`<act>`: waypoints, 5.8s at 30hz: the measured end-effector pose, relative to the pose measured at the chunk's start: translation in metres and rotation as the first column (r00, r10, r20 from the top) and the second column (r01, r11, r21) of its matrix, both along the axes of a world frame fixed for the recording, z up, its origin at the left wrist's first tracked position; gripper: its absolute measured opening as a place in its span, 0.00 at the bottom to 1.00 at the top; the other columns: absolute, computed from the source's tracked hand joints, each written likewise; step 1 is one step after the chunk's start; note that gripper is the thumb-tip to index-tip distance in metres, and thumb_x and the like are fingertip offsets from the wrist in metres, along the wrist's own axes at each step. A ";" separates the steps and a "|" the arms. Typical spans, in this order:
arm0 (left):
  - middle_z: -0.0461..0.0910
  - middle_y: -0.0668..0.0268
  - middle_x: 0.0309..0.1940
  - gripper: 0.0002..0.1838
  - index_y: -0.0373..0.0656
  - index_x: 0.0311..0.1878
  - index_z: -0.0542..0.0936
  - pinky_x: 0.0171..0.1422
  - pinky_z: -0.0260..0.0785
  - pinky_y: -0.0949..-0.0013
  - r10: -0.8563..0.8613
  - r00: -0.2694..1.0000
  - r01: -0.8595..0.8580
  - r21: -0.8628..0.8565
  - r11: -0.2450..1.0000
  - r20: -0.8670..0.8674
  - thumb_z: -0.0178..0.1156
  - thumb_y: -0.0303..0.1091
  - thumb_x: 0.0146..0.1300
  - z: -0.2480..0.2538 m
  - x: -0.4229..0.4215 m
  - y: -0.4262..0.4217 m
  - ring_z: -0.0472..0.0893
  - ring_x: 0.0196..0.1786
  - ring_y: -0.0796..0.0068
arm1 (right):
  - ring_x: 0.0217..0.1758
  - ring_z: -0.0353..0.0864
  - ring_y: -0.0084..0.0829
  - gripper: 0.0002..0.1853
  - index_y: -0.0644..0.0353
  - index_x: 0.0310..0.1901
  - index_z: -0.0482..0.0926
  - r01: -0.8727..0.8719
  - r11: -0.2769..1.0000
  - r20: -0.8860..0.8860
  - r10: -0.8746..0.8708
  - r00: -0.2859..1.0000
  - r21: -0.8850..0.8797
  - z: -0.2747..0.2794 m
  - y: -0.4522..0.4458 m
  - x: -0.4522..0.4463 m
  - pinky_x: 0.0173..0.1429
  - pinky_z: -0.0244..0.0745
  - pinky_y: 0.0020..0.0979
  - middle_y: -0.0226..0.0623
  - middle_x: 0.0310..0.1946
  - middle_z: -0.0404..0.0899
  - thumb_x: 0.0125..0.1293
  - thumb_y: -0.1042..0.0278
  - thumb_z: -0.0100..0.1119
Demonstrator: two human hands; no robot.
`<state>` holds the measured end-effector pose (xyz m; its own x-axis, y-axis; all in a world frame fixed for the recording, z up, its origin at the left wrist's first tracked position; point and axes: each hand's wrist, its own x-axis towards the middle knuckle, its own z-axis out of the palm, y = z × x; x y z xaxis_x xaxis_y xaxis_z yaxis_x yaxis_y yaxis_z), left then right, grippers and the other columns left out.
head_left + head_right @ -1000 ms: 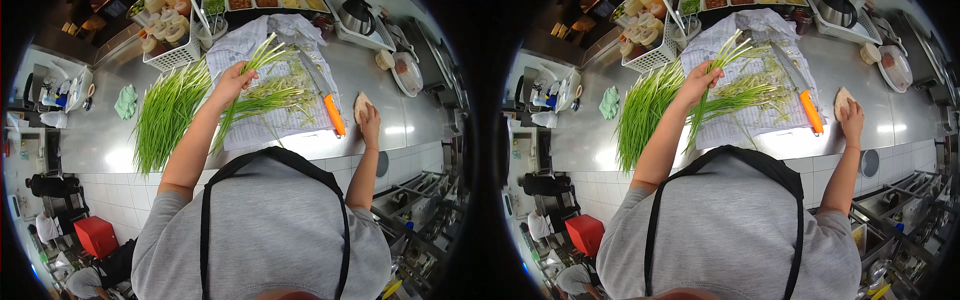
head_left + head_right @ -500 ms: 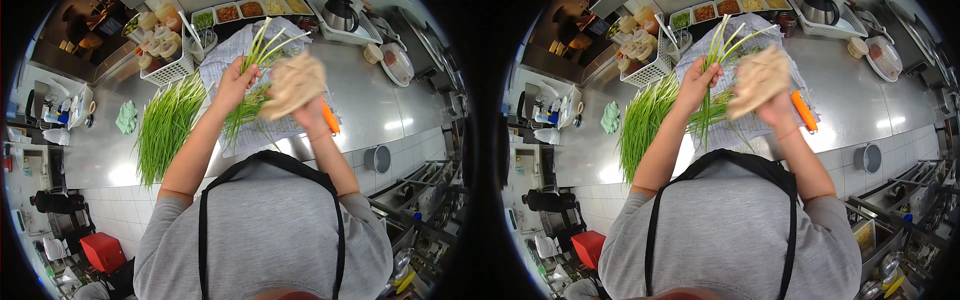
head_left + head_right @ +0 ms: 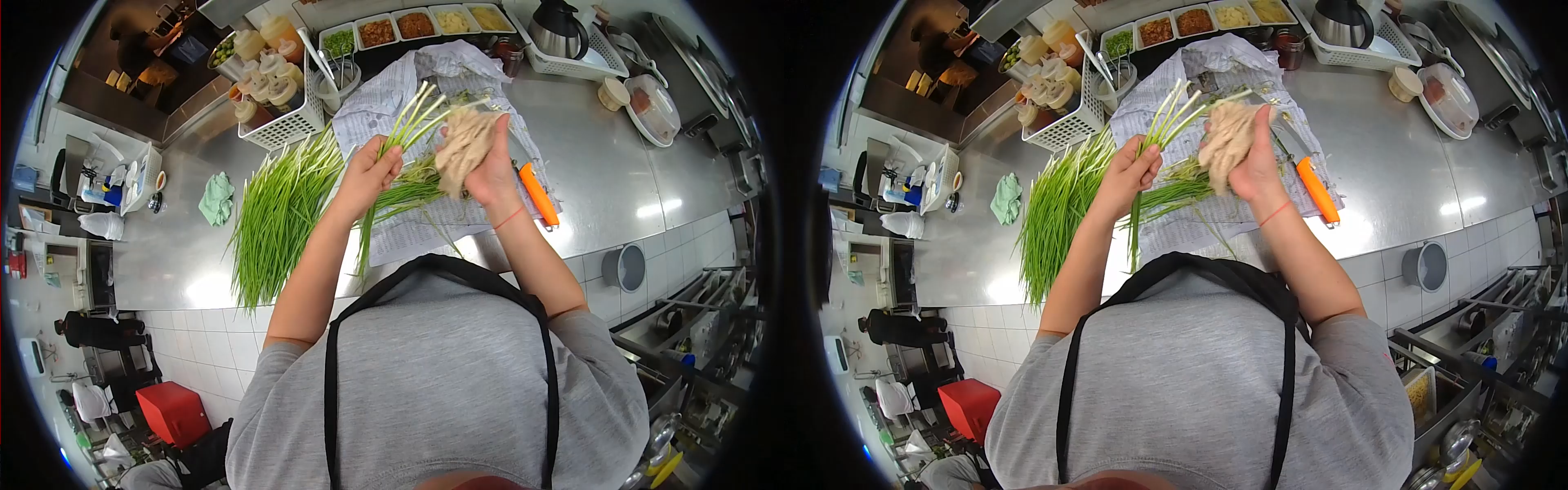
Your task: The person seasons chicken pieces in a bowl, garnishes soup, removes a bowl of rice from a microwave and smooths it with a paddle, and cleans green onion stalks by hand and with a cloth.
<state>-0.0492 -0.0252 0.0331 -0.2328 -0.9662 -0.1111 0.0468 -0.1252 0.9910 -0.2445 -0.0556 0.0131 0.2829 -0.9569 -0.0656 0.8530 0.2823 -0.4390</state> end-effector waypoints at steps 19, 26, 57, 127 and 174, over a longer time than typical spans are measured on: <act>0.72 0.71 0.23 0.09 0.42 0.39 0.68 0.23 0.60 0.79 0.312 0.940 -0.298 -0.115 0.948 0.136 0.48 0.38 0.68 -0.040 0.039 -0.033 0.68 0.21 0.84 | 0.22 0.72 0.16 0.05 0.59 0.37 0.73 0.070 0.997 -0.263 -0.059 0.963 0.033 -0.008 -0.018 -0.073 0.26 0.72 0.18 0.26 0.25 0.74 0.62 0.70 0.57; 0.70 0.69 0.24 0.08 0.44 0.37 0.67 0.22 0.57 0.79 0.137 0.978 -0.154 0.102 0.983 0.154 0.49 0.38 0.68 -0.040 0.042 -0.035 0.65 0.20 0.83 | 0.28 0.75 0.19 0.08 0.59 0.40 0.71 0.307 0.948 -0.116 -0.315 0.942 -0.080 -0.010 -0.047 -0.078 0.28 0.72 0.19 0.29 0.29 0.74 0.61 0.72 0.59; 0.68 0.72 0.28 0.08 0.44 0.43 0.67 0.25 0.57 0.81 0.024 0.987 -0.001 0.147 0.989 -0.157 0.53 0.34 0.66 -0.015 -0.009 -0.015 0.65 0.24 0.87 | 0.59 0.68 0.31 0.32 0.62 0.59 0.65 0.035 0.995 -0.451 -0.072 0.890 -0.090 0.012 -0.031 -0.038 0.63 0.61 0.34 0.38 0.55 0.69 0.68 0.40 0.36; 0.66 0.74 0.21 0.10 0.39 0.41 0.71 0.22 0.49 0.82 0.159 0.987 -0.159 -0.084 0.984 -0.003 0.46 0.37 0.70 0.000 -0.028 0.021 0.57 0.18 0.88 | 0.50 0.72 0.27 0.20 0.60 0.50 0.66 -0.026 0.997 0.021 0.027 0.999 -0.070 0.017 0.015 -0.005 0.55 0.70 0.31 0.33 0.45 0.71 0.69 0.51 0.44; 0.75 0.44 0.31 0.08 0.35 0.41 0.69 0.39 0.66 0.52 0.240 0.673 0.141 -0.439 0.887 0.700 0.48 0.32 0.65 0.014 -0.015 0.028 0.75 0.37 0.42 | 0.33 0.74 0.30 0.05 0.61 0.33 0.79 -0.442 0.516 -0.654 -0.714 0.250 -0.733 0.059 -0.019 -0.041 0.40 0.69 0.27 0.32 0.31 0.74 0.55 0.70 0.62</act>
<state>-0.0646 0.0027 0.0471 -0.2122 -0.9567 0.1991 -0.7059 0.2909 0.6458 -0.2857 -0.0748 0.0723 0.4374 -0.7271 0.5292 -0.2897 -0.6711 -0.6824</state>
